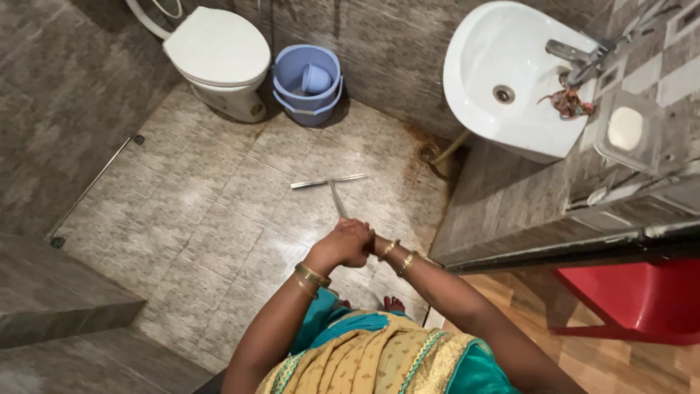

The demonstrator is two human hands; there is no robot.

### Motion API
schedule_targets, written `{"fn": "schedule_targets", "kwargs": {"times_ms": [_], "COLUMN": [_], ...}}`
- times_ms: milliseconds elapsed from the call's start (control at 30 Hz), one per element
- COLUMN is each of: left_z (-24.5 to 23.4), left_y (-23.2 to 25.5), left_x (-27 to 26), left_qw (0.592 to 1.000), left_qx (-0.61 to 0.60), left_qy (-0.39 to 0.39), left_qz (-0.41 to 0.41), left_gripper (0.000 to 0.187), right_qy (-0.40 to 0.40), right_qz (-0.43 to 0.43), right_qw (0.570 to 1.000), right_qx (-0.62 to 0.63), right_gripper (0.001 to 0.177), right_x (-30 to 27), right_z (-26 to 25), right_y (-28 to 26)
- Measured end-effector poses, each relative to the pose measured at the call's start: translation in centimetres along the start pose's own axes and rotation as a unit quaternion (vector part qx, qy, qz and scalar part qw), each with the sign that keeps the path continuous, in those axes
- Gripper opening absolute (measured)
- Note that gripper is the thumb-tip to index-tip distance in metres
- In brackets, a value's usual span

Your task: The person uses a squeegee to push water across the tiled bathroom floor. They move the tool back and forth to gather water near the drain and around the toilet and sink area.

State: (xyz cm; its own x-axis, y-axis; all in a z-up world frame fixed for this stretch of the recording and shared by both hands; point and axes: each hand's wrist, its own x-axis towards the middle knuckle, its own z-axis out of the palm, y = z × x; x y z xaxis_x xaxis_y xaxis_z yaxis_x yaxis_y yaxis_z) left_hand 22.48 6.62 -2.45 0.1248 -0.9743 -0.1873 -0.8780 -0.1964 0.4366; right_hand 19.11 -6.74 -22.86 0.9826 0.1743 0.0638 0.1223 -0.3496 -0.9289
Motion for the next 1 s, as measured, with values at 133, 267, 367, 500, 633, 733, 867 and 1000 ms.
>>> {"fn": "schedule_targets", "kwargs": {"times_ms": [133, 267, 367, 500, 633, 733, 867, 1000], "left_z": [2.6, -0.9, -4.0, -4.1, 1.4, 3.7, -0.3, -4.0], "left_y": [0.9, 6.5, 9.5, 7.8, 2.6, 1.7, 4.5, 9.3], "left_x": [0.7, -3.0, -5.4, -3.9, 0.6, 1.5, -1.5, -5.2], "left_qw": [0.996, 0.997, 0.996, 0.994, 0.999, 0.996, 0.997, 0.996], "left_qx": [0.061, 0.006, -0.058, -0.058, 0.024, 0.047, 0.011, -0.041], "left_qy": [0.064, -0.074, -0.067, -0.091, -0.030, 0.028, -0.040, -0.073], "left_qz": [-0.030, -0.019, 0.030, 0.010, -0.037, -0.073, -0.060, 0.016], "left_gripper": [0.051, 0.055, 0.064, 0.043, 0.038, 0.048, 0.044, 0.042], "right_qy": [-0.023, -0.058, -0.059, -0.022, -0.008, -0.018, -0.030, -0.040], "right_qz": [0.030, 0.099, 0.061, 0.046, 0.033, 0.030, 0.029, 0.026], "right_qw": [0.999, 0.980, 0.984, 0.997, 0.999, 0.999, 0.998, 0.998], "right_qx": [0.034, 0.161, 0.158, 0.060, 0.030, 0.025, 0.040, 0.046], "right_gripper": [0.020, 0.020, 0.020, 0.021, 0.022, 0.022, 0.023, 0.024], "right_x": [-1.1, -6.4, -10.0, -8.0, -2.7, -1.4, -4.0, -9.8], "right_z": [0.1, 2.1, 3.7, 3.0, 0.9, 0.4, 1.8, 4.2], "right_y": [0.3, -0.7, -1.8, -1.3, 0.4, 0.8, 0.0, -1.6]}}
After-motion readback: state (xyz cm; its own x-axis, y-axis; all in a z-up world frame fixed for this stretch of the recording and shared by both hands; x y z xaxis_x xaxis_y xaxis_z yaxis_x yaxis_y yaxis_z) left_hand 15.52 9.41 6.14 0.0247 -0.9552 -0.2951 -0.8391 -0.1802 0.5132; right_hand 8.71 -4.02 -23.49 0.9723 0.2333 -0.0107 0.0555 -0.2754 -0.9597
